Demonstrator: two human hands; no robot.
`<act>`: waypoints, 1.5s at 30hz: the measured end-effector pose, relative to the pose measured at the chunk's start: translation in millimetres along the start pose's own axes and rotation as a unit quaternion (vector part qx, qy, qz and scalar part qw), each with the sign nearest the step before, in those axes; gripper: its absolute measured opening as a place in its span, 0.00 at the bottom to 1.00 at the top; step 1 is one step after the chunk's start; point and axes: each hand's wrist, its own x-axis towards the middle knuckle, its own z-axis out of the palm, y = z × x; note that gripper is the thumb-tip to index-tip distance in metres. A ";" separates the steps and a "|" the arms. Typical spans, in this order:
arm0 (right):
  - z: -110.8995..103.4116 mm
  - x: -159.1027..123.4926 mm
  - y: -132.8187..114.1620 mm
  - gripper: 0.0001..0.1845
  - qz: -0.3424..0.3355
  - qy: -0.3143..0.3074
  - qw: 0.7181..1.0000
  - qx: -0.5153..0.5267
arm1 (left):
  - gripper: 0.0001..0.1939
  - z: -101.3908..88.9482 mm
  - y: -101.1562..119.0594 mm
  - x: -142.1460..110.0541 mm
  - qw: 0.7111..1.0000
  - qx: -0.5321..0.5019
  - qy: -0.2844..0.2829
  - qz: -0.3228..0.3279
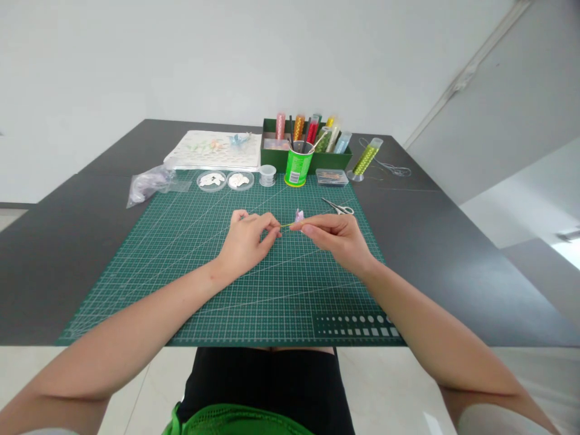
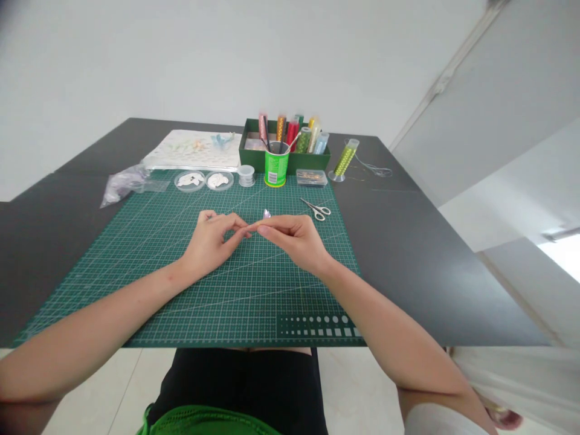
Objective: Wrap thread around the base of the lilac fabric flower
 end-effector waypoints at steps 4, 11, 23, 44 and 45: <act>-7.8 1.7 -3.9 0.17 -0.017 0.055 0.998 0.003 | 0.09 1.1 -2.2 -3.2 0.998 0.028 -0.021 0.060; -18.2 12.7 7.5 0.17 -0.010 0.122 0.991 -0.045 | 0.09 0.3 5.8 -7.3 0.987 0.027 -0.017 0.154; -25.0 26.4 36.0 0.14 0.020 0.048 0.989 -0.135 | 0.07 -13.8 14.0 -10.6 0.977 0.070 0.118 0.165; -30.2 9.8 2.5 0.19 0.052 -0.301 0.950 -0.069 | 0.08 -13.1 6.1 -3.8 0.978 0.097 0.174 0.067; -30.9 8.9 -0.4 0.18 0.046 -0.301 0.951 -0.058 | 0.08 -12.4 5.5 -3.8 0.978 0.097 0.170 0.070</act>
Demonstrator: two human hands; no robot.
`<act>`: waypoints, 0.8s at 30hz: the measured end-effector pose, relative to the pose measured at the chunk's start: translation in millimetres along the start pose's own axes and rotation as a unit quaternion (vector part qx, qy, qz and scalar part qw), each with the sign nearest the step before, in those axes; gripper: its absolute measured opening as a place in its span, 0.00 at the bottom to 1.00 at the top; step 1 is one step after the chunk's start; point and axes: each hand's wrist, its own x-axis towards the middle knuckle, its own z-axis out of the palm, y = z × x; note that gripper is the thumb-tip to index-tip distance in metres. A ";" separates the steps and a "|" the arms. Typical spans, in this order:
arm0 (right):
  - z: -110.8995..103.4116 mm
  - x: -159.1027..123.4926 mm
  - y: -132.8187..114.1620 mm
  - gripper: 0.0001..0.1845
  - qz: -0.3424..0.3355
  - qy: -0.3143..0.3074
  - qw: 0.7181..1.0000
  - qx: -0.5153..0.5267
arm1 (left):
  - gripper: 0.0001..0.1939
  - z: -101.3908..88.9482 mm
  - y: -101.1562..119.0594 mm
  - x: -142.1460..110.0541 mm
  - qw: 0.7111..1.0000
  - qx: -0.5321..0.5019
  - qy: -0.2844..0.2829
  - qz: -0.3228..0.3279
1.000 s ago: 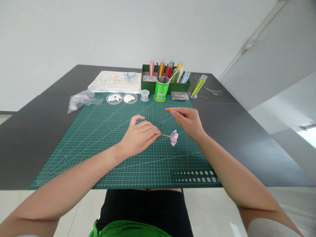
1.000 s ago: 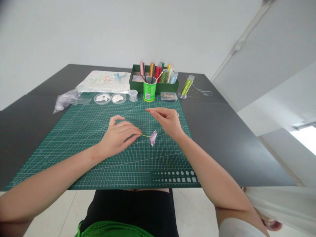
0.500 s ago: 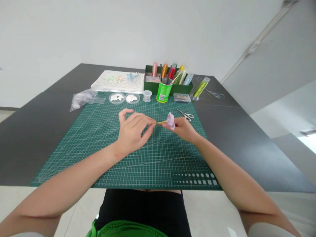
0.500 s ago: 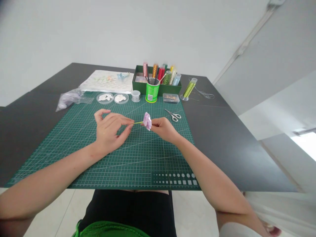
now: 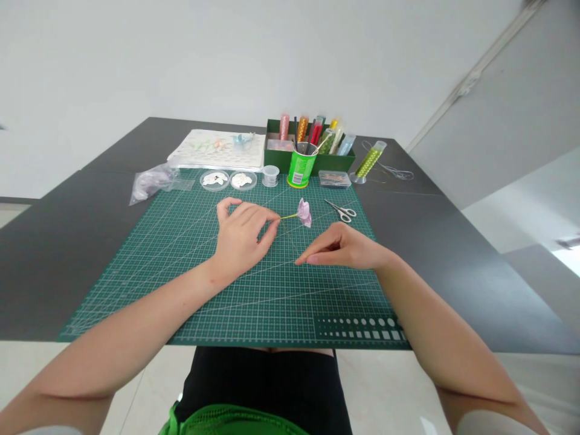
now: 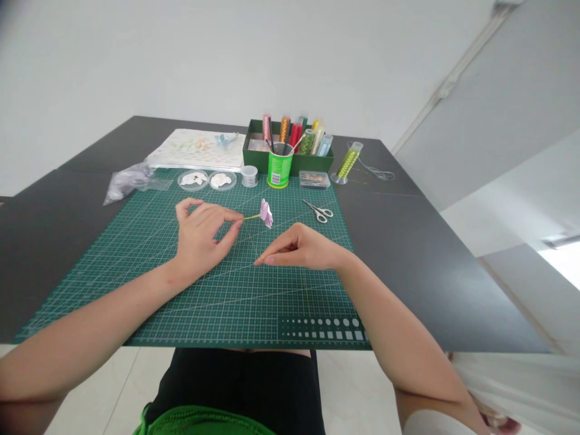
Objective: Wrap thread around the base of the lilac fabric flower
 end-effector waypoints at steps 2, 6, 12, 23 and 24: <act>-0.3 -2.5 -4.8 0.16 -0.018 0.008 1.000 0.013 | 0.08 1.1 -0.5 -0.6 1.000 -0.002 -0.015 0.005; -0.6 -5.5 -12.0 0.15 -0.031 0.052 0.998 0.024 | 0.09 2.3 -0.3 -1.1 0.998 -0.011 -0.064 0.026; 0.6 -2.9 -11.3 0.12 -0.050 0.187 0.978 0.080 | 0.08 4.0 2.3 -3.3 0.988 -0.045 -0.111 0.102; -1.5 7.3 14.1 0.13 -0.059 0.290 0.940 0.172 | 0.04 -2.7 15.6 -6.8 0.980 -0.088 -0.003 0.180; -1.4 8.2 14.9 0.13 -0.051 0.290 0.941 0.166 | 0.04 -3.8 15.7 -6.4 0.980 -0.088 0.011 0.178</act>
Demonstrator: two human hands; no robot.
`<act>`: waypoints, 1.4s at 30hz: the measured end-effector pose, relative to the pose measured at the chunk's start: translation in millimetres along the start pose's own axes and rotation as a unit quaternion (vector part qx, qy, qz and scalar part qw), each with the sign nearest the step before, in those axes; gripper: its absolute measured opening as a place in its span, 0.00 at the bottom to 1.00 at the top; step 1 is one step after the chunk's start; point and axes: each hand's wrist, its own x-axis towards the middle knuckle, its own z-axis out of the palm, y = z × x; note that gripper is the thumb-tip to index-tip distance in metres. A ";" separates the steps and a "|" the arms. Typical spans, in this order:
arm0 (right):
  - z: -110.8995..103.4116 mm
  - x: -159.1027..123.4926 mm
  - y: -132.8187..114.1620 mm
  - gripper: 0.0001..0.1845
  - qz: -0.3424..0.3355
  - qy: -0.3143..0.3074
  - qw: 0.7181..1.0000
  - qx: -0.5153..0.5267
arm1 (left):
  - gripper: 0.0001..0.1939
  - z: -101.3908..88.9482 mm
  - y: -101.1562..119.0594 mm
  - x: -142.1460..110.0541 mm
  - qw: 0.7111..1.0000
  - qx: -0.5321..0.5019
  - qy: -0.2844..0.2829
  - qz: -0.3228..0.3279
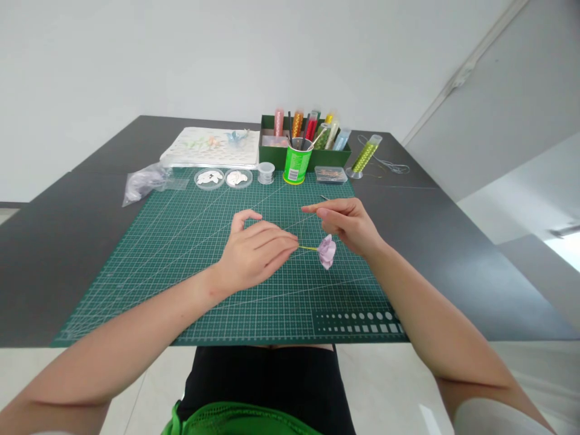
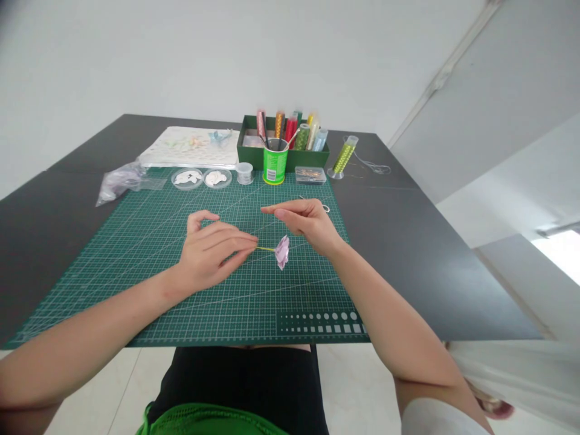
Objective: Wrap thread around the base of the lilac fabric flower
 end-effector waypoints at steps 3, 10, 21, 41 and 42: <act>1.6 2.0 3.5 0.13 0.022 -0.005 0.999 -0.041 | 0.04 -3.0 -1.5 0.8 0.999 0.021 0.032 -0.007; 9.8 3.7 10.1 0.15 0.052 -0.104 0.990 -0.084 | 0.05 -3.9 -3.2 2.9 0.993 0.010 0.083 -0.086; 13.4 1.5 20.9 0.15 0.142 -0.104 0.982 0.071 | 0.07 5.5 -3.5 5.0 0.878 -0.300 0.061 -0.369; 51.0 -11.5 23.0 0.26 0.058 -0.116 0.987 0.091 | 0.08 12.0 -2.4 1.8 0.889 -0.246 0.042 -0.383; 54.8 -12.5 23.0 0.26 0.073 -0.097 0.987 0.101 | 0.08 13.2 -2.2 1.2 0.890 -0.241 0.039 -0.384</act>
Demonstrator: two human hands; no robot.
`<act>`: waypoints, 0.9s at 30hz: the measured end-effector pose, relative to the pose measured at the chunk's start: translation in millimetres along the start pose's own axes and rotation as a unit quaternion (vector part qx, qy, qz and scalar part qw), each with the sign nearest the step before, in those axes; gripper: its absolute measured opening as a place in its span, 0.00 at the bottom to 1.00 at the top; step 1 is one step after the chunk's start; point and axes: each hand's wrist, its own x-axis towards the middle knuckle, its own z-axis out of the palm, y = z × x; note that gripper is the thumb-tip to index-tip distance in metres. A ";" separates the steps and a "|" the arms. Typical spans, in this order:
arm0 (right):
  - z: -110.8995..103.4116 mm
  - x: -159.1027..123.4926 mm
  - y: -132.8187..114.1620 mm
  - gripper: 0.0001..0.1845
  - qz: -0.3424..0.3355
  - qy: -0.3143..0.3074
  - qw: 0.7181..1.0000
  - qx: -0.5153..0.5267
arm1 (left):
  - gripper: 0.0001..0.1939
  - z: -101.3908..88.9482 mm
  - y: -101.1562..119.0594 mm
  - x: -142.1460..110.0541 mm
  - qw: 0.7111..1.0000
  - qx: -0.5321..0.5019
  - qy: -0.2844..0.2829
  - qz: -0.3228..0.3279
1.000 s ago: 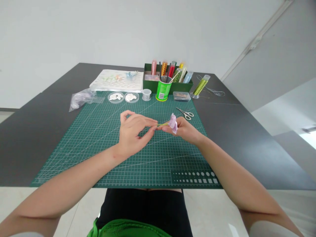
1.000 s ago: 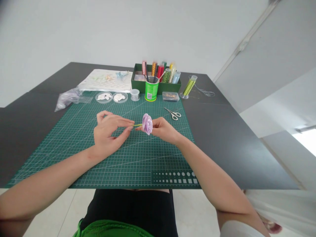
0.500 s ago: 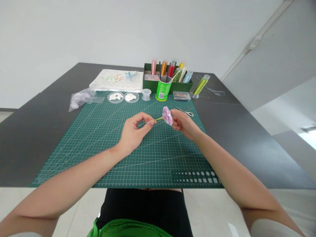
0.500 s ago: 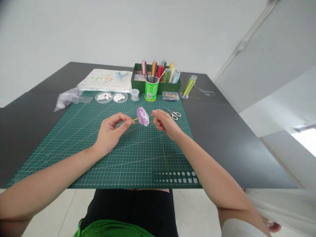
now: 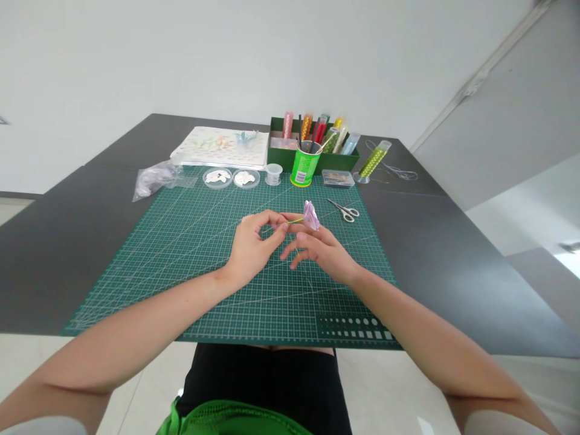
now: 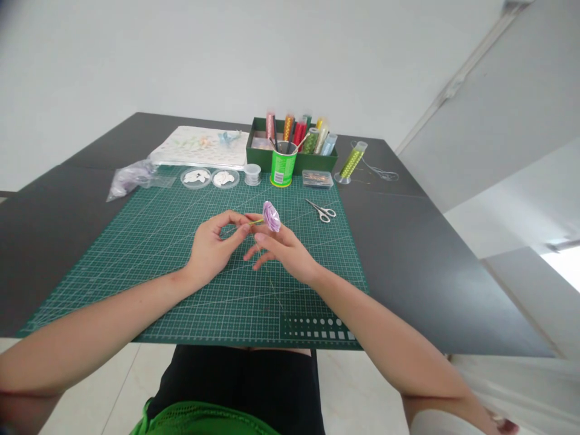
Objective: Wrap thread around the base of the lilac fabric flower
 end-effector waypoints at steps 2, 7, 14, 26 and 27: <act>5.8 0.4 2.4 0.24 0.008 0.052 0.999 0.004 | 0.08 2.4 -2.4 -0.4 1.000 -0.010 -0.006 -0.006; 16.1 1.9 6.3 0.16 -0.035 0.203 0.978 -0.020 | 0.09 9.4 -8.7 -2.0 0.996 -0.076 -0.033 -0.045; 16.8 1.2 2.3 0.11 -0.053 0.298 0.953 0.002 | 0.12 16.3 -12.9 -4.6 0.971 -0.195 -0.068 -0.117; -3.0 3.5 -6.2 0.10 -0.032 0.278 0.959 0.043 | 0.14 8.8 -20.7 5.2 0.923 -0.287 -0.177 -0.186; -2.9 3.2 -6.5 0.10 -0.030 0.273 0.960 0.049 | 0.14 8.8 -20.8 5.4 0.924 -0.283 -0.179 -0.183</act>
